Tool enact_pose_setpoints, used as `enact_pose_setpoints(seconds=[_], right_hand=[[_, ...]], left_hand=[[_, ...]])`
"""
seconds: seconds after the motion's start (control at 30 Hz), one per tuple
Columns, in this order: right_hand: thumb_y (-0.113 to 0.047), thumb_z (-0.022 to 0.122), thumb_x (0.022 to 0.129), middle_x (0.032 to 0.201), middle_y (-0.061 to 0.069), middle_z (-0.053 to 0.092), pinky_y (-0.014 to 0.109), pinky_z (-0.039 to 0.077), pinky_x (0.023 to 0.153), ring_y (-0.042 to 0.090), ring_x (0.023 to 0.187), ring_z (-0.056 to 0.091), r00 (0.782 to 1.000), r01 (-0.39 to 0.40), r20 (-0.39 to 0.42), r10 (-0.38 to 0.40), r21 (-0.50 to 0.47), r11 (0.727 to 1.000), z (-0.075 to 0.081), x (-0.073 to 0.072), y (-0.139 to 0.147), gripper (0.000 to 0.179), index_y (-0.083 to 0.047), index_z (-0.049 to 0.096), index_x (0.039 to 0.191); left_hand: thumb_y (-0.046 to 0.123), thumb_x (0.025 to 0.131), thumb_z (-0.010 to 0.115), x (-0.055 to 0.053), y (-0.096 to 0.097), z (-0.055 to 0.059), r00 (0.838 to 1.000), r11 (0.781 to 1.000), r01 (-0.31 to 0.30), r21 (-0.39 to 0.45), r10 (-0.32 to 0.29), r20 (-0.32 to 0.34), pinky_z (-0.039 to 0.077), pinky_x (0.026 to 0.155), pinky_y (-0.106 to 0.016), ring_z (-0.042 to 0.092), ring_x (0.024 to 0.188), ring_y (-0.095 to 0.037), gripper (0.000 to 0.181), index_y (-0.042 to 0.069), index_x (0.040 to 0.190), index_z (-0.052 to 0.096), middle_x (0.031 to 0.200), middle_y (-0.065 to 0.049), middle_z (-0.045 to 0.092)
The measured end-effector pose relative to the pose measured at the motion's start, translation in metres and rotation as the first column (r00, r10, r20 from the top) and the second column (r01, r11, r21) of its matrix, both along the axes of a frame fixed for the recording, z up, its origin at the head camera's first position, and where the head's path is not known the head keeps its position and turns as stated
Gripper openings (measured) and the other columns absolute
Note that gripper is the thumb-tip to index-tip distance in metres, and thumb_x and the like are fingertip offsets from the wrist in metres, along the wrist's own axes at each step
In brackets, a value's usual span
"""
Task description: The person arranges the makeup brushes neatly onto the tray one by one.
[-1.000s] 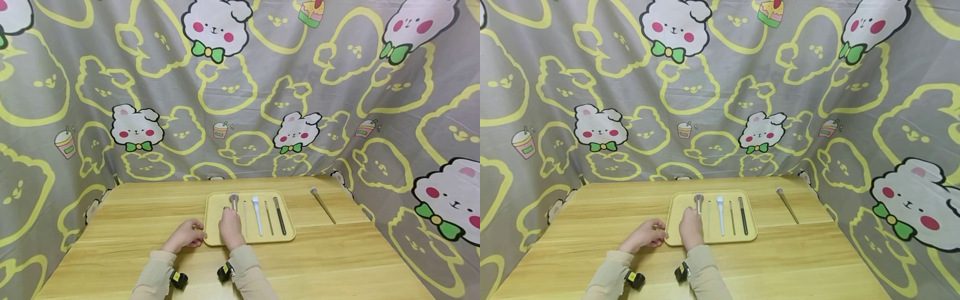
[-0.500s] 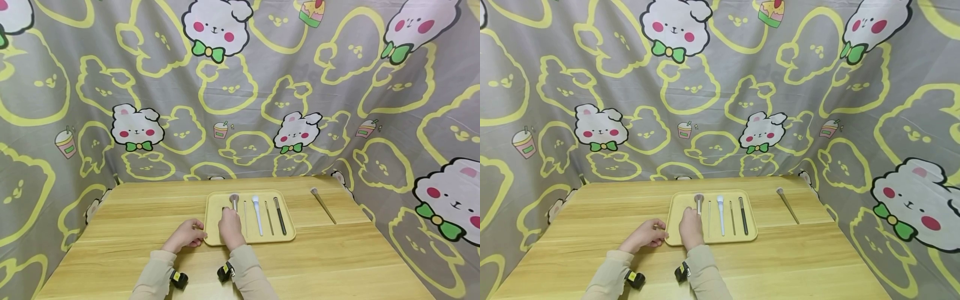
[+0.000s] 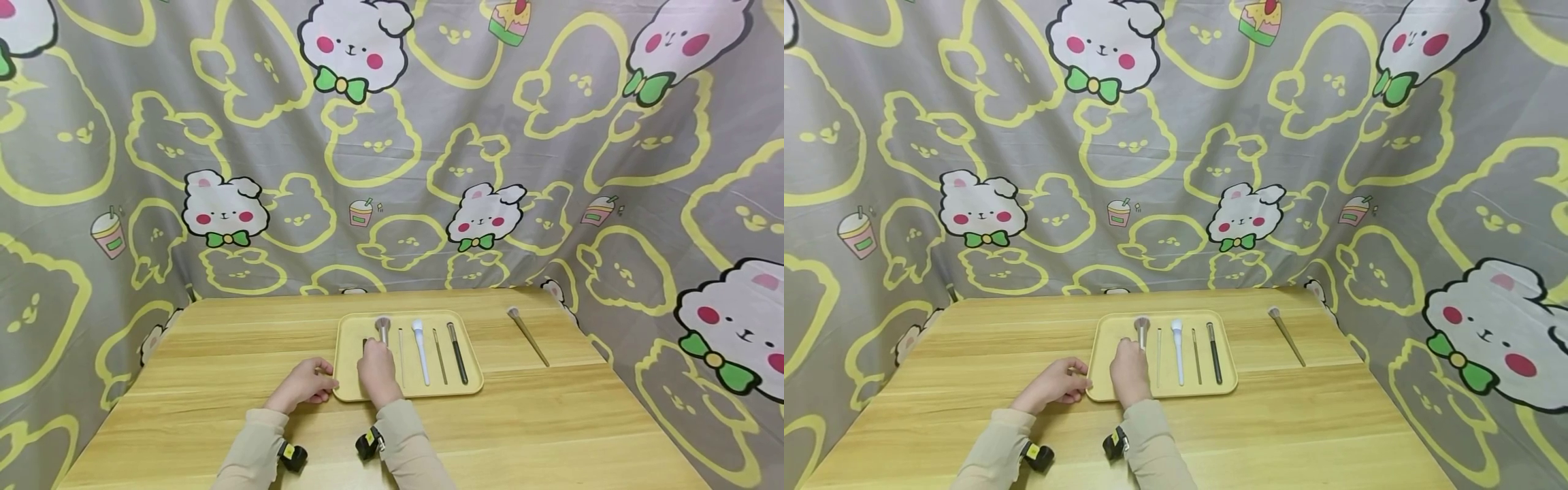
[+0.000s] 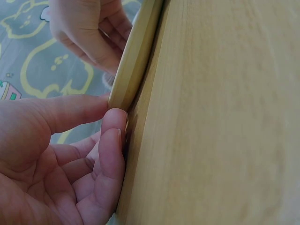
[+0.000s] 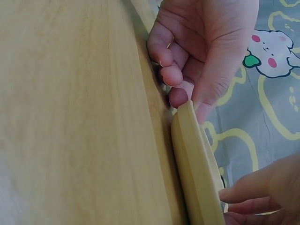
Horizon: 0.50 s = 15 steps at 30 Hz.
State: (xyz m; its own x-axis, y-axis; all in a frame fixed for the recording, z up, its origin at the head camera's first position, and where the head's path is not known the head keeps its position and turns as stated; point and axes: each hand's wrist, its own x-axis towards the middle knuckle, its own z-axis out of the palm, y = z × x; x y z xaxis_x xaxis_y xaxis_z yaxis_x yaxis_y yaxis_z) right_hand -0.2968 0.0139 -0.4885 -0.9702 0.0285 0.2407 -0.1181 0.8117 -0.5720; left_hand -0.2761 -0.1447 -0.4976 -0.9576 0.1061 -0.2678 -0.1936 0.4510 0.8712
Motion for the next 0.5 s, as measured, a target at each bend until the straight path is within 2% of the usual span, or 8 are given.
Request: enact_pose_setpoints(seconds=[0.17,0.33,0.5], right_hand=[[0.008,0.064,0.079,0.073,0.017,0.065,0.032,0.048,0.048,0.025,0.060,0.063,1.000,0.005,0.000,-0.005,-0.006,1.000,0.0006,0.0004,0.0011,0.007,0.002,0.060,0.079],[0.008,0.065,0.079,0.072,0.016,0.065,0.031,0.047,0.047,0.024,0.059,0.063,1.000,0.003,0.002,-0.003,-0.012,1.000,0.0008,0.0005,0.0022,0.007,0.002,0.060,0.080],[0.008,0.064,0.080,0.072,0.016,0.065,0.030,0.047,0.047,0.023,0.059,0.062,1.000,0.004,0.016,-0.004,-0.016,1.000,0.0018,0.0002,0.0022,0.007,0.002,0.060,0.080]], left_hand=[[0.006,0.086,0.069,0.0002,-0.0005,0.0015,1.000,1.000,0.009,0.007,-0.009,0.008,0.050,0.051,-0.026,0.058,0.058,-0.014,0.026,0.000,0.107,0.055,0.075,-0.008,0.063],[0.006,0.087,0.067,0.0011,-0.0020,0.0046,0.999,0.998,0.047,0.031,-0.047,0.014,0.050,0.052,-0.023,0.058,0.058,-0.012,0.025,-0.001,0.108,0.053,0.074,-0.006,0.062],[0.007,0.087,0.068,0.0004,-0.0022,0.0029,0.999,0.999,0.034,0.028,-0.034,0.012,0.050,0.052,-0.024,0.058,0.058,-0.013,0.028,-0.001,0.109,0.054,0.075,-0.007,0.063]])
